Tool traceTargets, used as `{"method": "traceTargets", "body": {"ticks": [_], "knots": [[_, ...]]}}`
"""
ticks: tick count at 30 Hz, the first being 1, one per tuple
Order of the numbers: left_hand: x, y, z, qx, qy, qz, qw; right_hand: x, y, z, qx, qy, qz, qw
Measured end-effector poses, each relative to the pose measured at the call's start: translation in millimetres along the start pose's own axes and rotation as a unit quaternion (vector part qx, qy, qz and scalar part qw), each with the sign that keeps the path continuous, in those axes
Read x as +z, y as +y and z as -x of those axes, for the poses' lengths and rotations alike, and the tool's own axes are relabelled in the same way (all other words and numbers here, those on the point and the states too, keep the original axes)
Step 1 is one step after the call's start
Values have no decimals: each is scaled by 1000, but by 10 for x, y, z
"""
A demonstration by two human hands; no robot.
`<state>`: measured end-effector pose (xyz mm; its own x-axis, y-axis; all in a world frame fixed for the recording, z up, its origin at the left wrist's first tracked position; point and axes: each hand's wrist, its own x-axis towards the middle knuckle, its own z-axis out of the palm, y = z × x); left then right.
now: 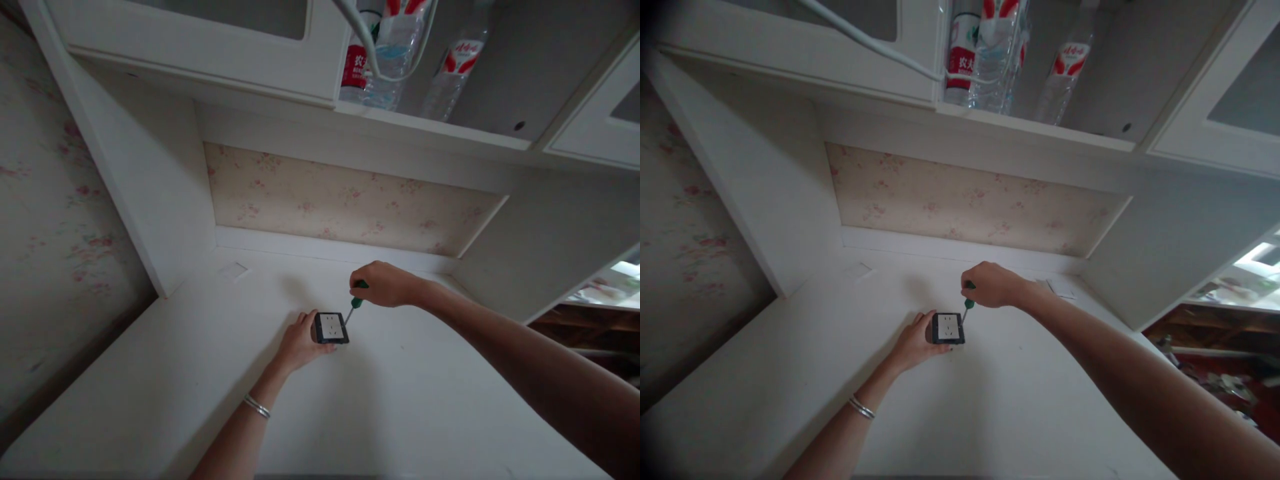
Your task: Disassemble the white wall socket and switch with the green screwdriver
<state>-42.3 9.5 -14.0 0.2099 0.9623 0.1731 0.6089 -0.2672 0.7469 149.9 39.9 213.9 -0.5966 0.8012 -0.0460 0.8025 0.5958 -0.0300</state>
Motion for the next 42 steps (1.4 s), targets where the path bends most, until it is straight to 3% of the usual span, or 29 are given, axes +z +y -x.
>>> {"method": "traceTargets", "body": {"ticks": [3,6,8,12,15,19,24,31,34,37,42], "knots": [[-9,8,-1,4,5,12,1000,-57,90,177,49,77,-48,995],[-14,43,-1,0,12,27,1000,118,300,385,142,134,-133,972],[-15,86,2,-7,18,33,999,384,453,514,175,142,-178,958],[1,179,6,-30,40,40,998,1057,614,719,149,184,-217,947],[38,214,-3,-41,51,46,997,1481,557,834,167,190,-259,932],[111,213,-35,-26,70,74,994,1858,368,942,160,159,-295,928],[134,224,-71,-9,93,125,988,2061,214,1003,143,125,-296,936],[34,305,-28,0,64,188,980,2033,162,987,143,207,-343,905],[14,359,21,7,26,226,974,2015,91,899,204,264,-372,866],[4,402,71,5,16,249,968,1987,-39,759,249,326,-422,808],[-14,407,116,-4,12,279,960,1941,-285,532,233,298,-637,672]]}}
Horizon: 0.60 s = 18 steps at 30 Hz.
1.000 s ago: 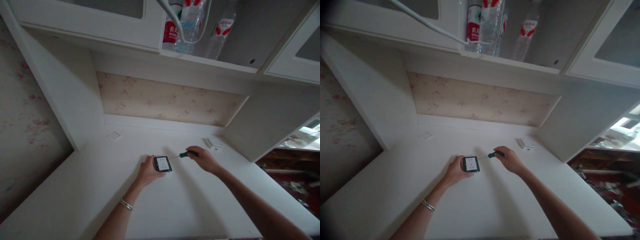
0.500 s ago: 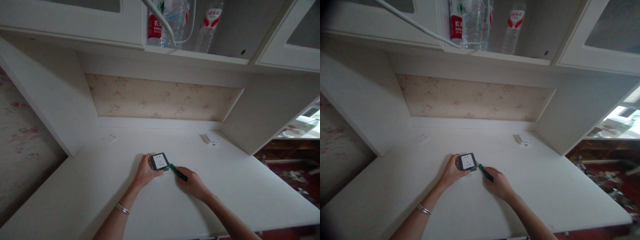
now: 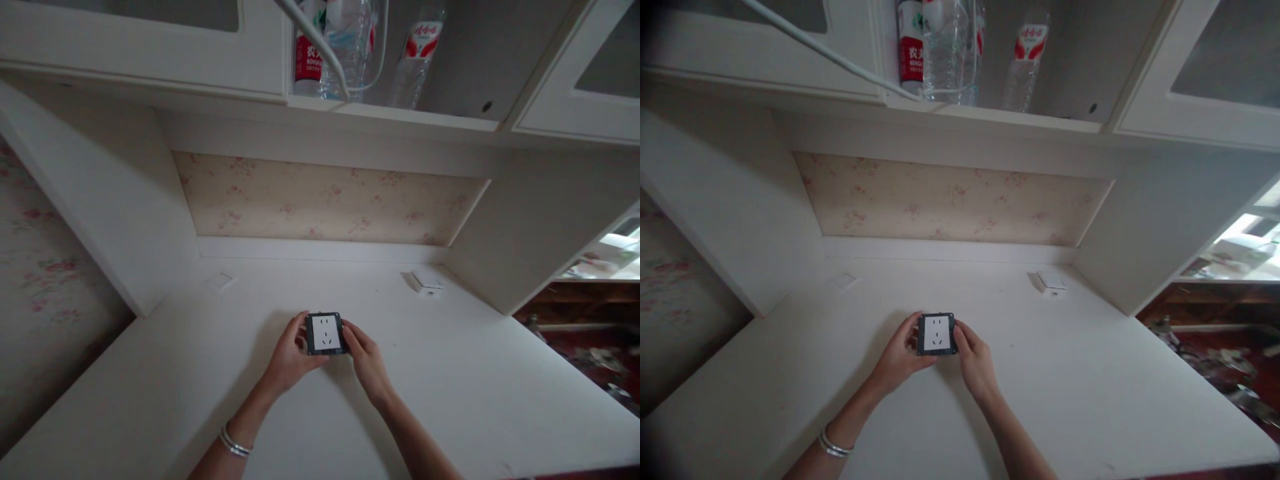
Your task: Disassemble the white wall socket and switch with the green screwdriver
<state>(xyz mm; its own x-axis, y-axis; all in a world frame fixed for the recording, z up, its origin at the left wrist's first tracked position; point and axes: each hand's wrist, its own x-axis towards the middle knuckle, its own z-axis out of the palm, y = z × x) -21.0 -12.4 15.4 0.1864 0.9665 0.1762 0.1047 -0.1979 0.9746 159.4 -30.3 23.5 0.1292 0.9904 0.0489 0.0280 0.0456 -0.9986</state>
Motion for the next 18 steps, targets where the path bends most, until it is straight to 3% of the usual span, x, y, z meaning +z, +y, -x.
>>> {"method": "traceTargets", "body": {"ticks": [4,8,12,18], "knots": [[-14,-77,-12,5,6,16,1000,134,-17,10,39,-46,-153,986],[-25,-120,-38,-8,16,64,998,195,16,-47,21,-55,-192,980],[-63,-44,-52,-40,22,129,991,248,49,-117,48,-45,-244,968],[-95,-17,-68,-42,28,138,989,239,24,-64,69,-60,-277,957]]}}
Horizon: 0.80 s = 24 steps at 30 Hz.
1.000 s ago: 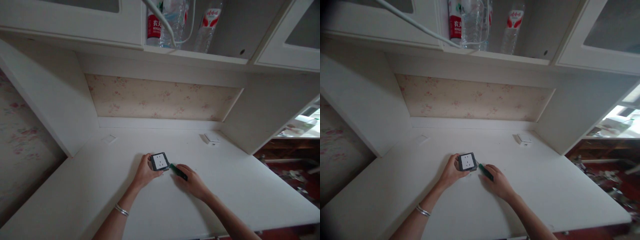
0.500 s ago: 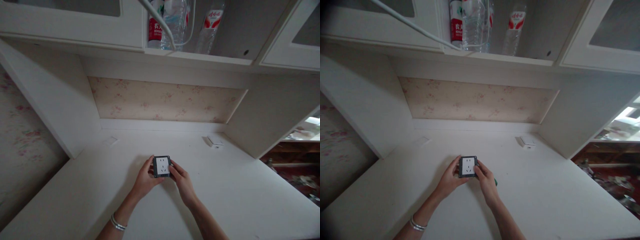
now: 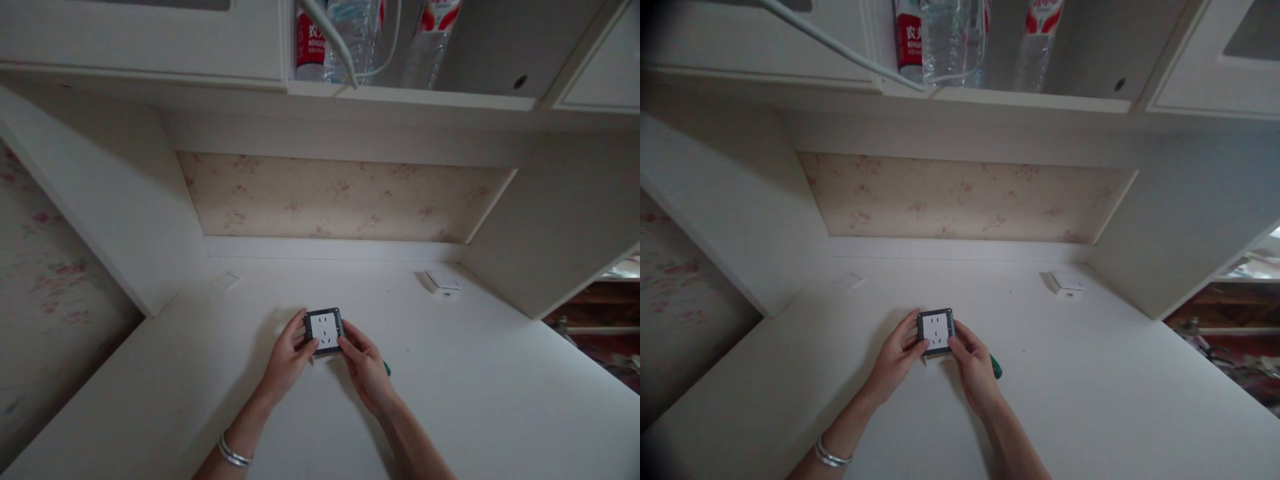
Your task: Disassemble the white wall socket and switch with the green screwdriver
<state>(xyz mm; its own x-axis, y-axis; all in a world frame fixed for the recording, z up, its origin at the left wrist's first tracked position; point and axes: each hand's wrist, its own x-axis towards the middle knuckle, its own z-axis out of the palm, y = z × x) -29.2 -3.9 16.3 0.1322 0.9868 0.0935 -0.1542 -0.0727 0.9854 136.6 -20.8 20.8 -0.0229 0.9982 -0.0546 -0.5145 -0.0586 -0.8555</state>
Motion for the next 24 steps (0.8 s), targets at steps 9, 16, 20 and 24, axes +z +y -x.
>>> {"method": "traceTargets", "body": {"ticks": [9,16,20,24], "knots": [[5,25,17,4,0,-33,999,-35,43,26,5,-6,-23,1000],[-9,-13,28,-41,34,69,996,-71,65,13,-11,5,-28,1000],[20,-2,38,-79,-17,107,991,-87,87,-1,-13,26,-41,999],[34,43,30,-92,-51,88,991,-88,101,-4,-11,35,-56,998]]}}
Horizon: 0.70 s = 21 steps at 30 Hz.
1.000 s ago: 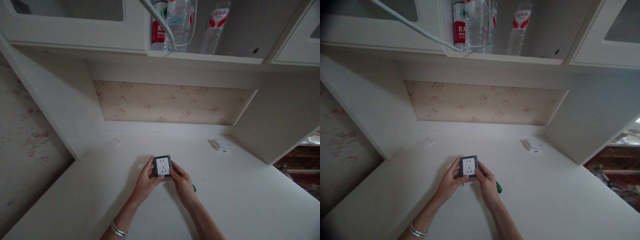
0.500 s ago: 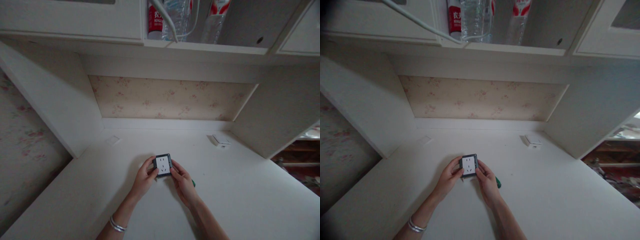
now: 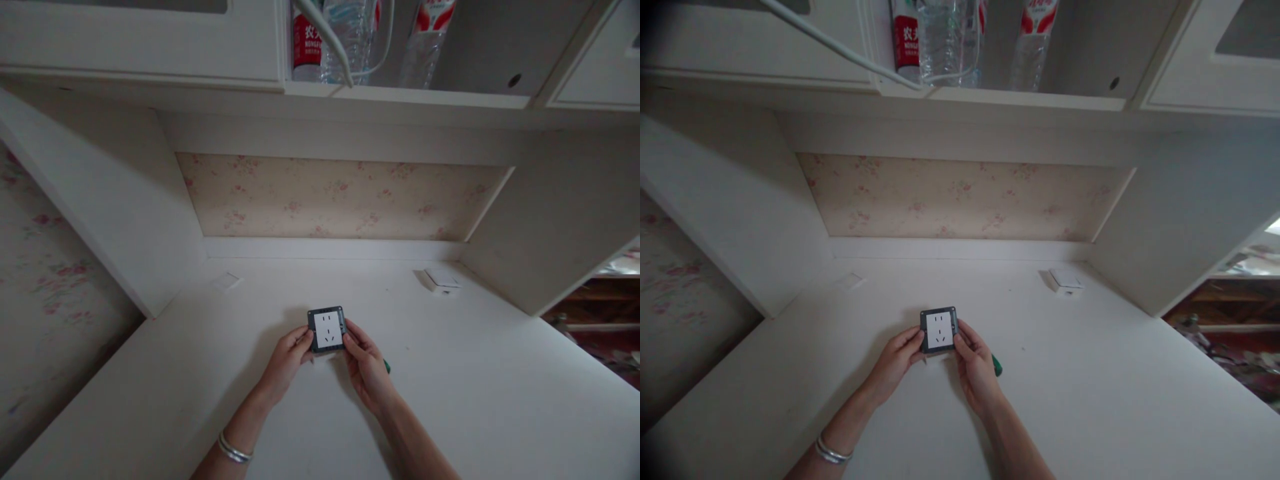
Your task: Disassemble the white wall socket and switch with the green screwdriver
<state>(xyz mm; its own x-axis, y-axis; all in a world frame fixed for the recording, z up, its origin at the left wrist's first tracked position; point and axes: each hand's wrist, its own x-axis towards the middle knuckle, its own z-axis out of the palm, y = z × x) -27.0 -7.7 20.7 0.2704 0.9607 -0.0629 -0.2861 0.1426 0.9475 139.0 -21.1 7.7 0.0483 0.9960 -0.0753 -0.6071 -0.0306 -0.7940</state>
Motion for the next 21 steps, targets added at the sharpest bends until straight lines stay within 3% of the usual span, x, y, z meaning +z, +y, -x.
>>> {"method": "traceTargets", "body": {"ticks": [21], "knots": [[-65,43,-22,49,54,-63,995,-2,0,32,-8,-16,1,1000]]}}
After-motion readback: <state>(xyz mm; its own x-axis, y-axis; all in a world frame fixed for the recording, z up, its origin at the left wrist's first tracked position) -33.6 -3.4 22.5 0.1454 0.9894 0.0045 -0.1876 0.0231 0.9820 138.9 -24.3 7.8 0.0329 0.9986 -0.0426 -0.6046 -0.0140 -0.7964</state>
